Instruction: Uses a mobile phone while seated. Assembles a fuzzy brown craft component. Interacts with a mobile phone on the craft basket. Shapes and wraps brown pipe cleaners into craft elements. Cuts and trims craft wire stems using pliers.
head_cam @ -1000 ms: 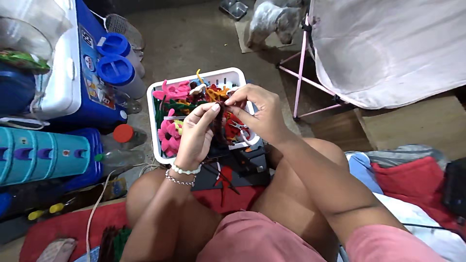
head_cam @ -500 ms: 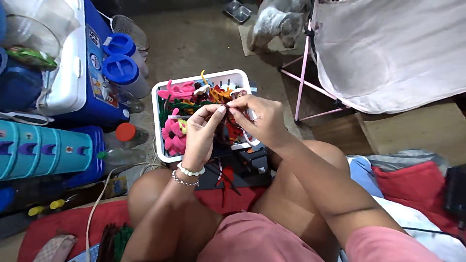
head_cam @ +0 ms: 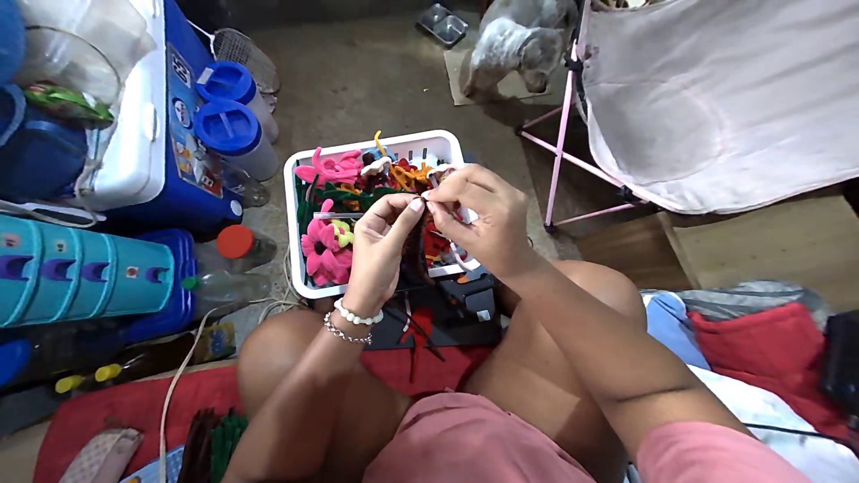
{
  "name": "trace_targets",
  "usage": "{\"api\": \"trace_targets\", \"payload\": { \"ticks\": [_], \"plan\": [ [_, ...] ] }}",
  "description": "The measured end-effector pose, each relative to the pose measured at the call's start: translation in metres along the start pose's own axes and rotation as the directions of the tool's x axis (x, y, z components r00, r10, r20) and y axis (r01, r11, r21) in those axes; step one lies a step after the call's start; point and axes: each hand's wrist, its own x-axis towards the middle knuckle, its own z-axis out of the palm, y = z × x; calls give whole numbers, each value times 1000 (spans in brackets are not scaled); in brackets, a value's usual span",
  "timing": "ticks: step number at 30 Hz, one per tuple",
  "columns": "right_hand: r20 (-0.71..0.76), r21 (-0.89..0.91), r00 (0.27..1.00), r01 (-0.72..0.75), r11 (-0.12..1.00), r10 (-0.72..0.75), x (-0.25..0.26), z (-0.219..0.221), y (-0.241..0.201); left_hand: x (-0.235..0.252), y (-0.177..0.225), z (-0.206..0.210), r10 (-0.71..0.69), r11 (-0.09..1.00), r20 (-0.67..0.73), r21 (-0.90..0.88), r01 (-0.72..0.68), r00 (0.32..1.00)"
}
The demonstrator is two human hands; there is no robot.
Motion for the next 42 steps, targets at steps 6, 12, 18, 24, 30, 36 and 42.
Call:
{"api": "trace_targets", "payload": {
  "ticks": [6,12,18,24,30,36,42],
  "plan": [
    [-1,189,981,-190,963,194,-3,1,-2,0,0,-2,62,989,20,136,-64,998],
    [108,210,964,-263,942,245,-3,-3,-1,1,3,-8,127,930,85,336,-149,988],
    [279,287,876,-467,836,394,0,-14,0,1,6,-14,216,792,198,538,-290,956],
    [393,325,839,-510,796,377,1,-18,5,3,13,-21,202,733,293,587,-343,934],
    [430,342,900,-231,911,67,6,-25,16,3,21,-25,-53,878,333,465,-115,942],
    [383,343,900,71,937,-208,7,-29,20,1,24,-24,-330,940,368,214,266,869],
    [312,327,868,283,902,-385,6,-33,10,0,22,-29,-448,866,522,53,497,726]
  ]
}}
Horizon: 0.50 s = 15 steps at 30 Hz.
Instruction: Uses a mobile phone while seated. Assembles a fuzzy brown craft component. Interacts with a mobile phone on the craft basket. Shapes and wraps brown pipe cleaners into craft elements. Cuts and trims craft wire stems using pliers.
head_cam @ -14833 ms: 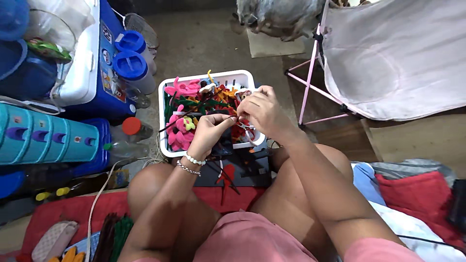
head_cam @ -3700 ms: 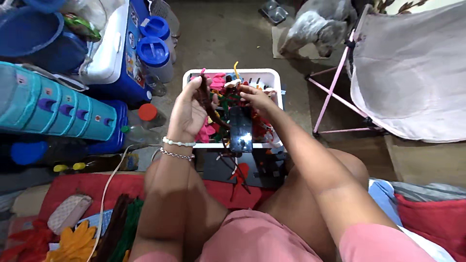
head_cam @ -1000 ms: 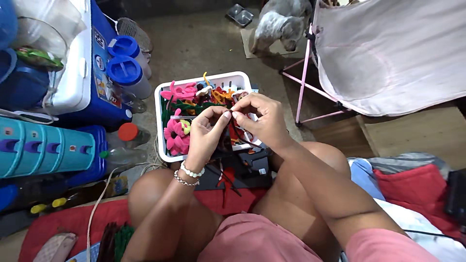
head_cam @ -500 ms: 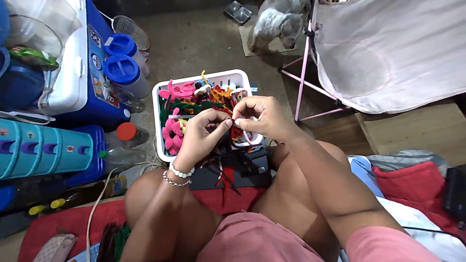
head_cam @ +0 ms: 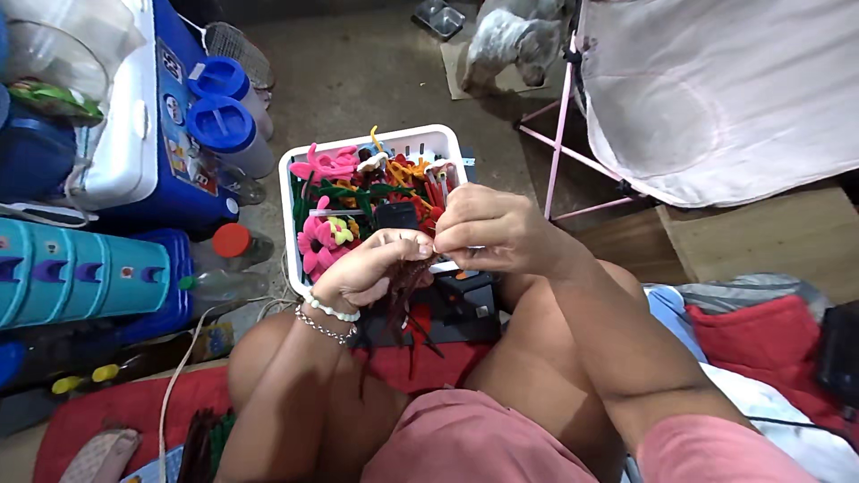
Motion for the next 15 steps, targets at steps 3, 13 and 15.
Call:
{"api": "trace_targets", "payload": {
  "ticks": [3,13,15],
  "plan": [
    [-46,-126,994,-103,987,98,-2,4,3,1,0,2,189,967,-150,202,-157,971],
    [-129,293,740,-608,738,661,2,10,-6,11,-6,9,788,349,-116,894,-283,604],
    [-72,347,687,-662,664,723,1,12,-7,12,-7,11,821,252,-74,937,-242,566]
  ]
}}
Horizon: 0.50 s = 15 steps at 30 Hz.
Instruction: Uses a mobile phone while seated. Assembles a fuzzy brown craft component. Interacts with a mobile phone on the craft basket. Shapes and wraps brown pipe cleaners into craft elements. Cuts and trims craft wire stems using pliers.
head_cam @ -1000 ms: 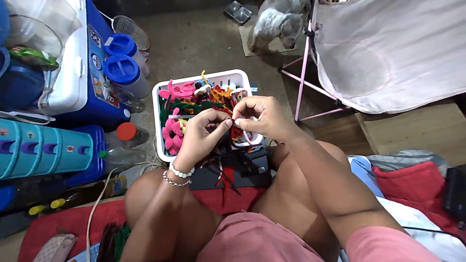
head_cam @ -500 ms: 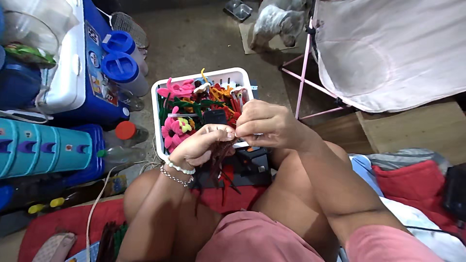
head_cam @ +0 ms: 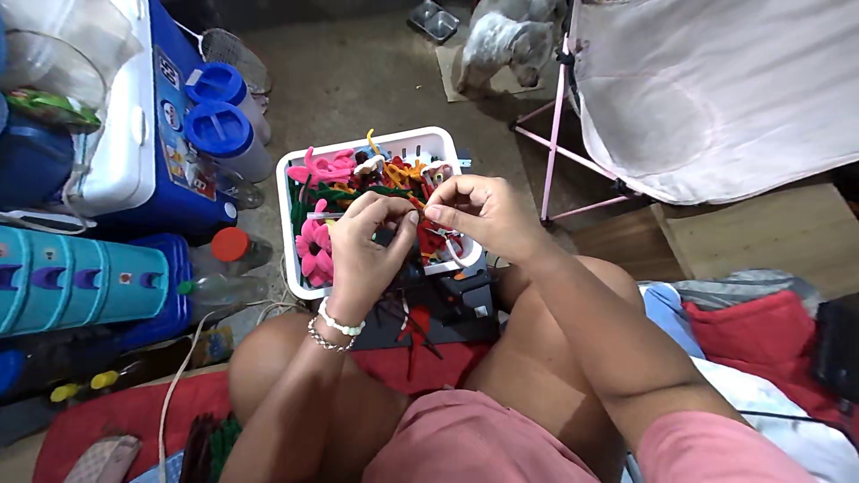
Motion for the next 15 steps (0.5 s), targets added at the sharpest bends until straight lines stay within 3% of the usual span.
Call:
{"api": "trace_targets", "payload": {
  "ticks": [6,15],
  "plan": [
    [95,187,981,-185,965,170,1,2,2,0,5,-2,151,964,14,218,-150,988],
    [72,150,984,-172,974,163,4,3,3,-2,8,-3,249,891,86,369,-263,965]
  ]
}}
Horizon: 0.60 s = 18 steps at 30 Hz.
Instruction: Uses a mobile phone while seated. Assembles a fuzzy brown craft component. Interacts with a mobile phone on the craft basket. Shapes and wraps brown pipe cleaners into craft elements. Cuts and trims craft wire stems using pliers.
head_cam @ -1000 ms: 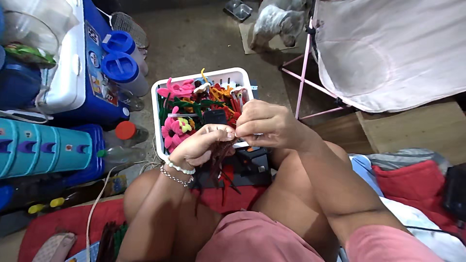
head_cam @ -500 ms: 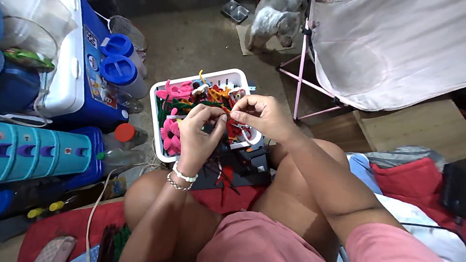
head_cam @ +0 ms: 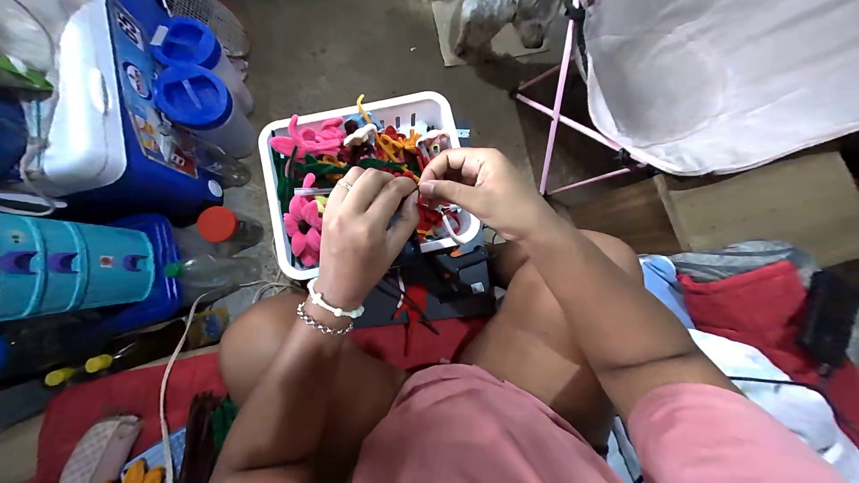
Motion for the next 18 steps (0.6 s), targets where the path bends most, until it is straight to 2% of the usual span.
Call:
{"api": "trace_targets", "payload": {
  "ticks": [2,5,11,14,18],
  "plan": [
    [13,-21,999,29,999,-29,1,-1,1,1,0,0,-4,1000,8,-6,4,1000],
    [20,-113,989,147,983,-146,1,0,4,2,2,-2,-67,990,31,-124,70,997],
    [83,-278,891,451,848,-446,4,2,6,1,-4,-11,-216,884,179,-382,270,960],
    [153,-408,796,590,696,-585,4,3,4,-3,-5,-18,-291,736,316,-530,422,903],
    [282,-474,658,728,495,-698,0,4,5,-7,-9,-28,-308,383,578,-652,654,756]
  ]
}}
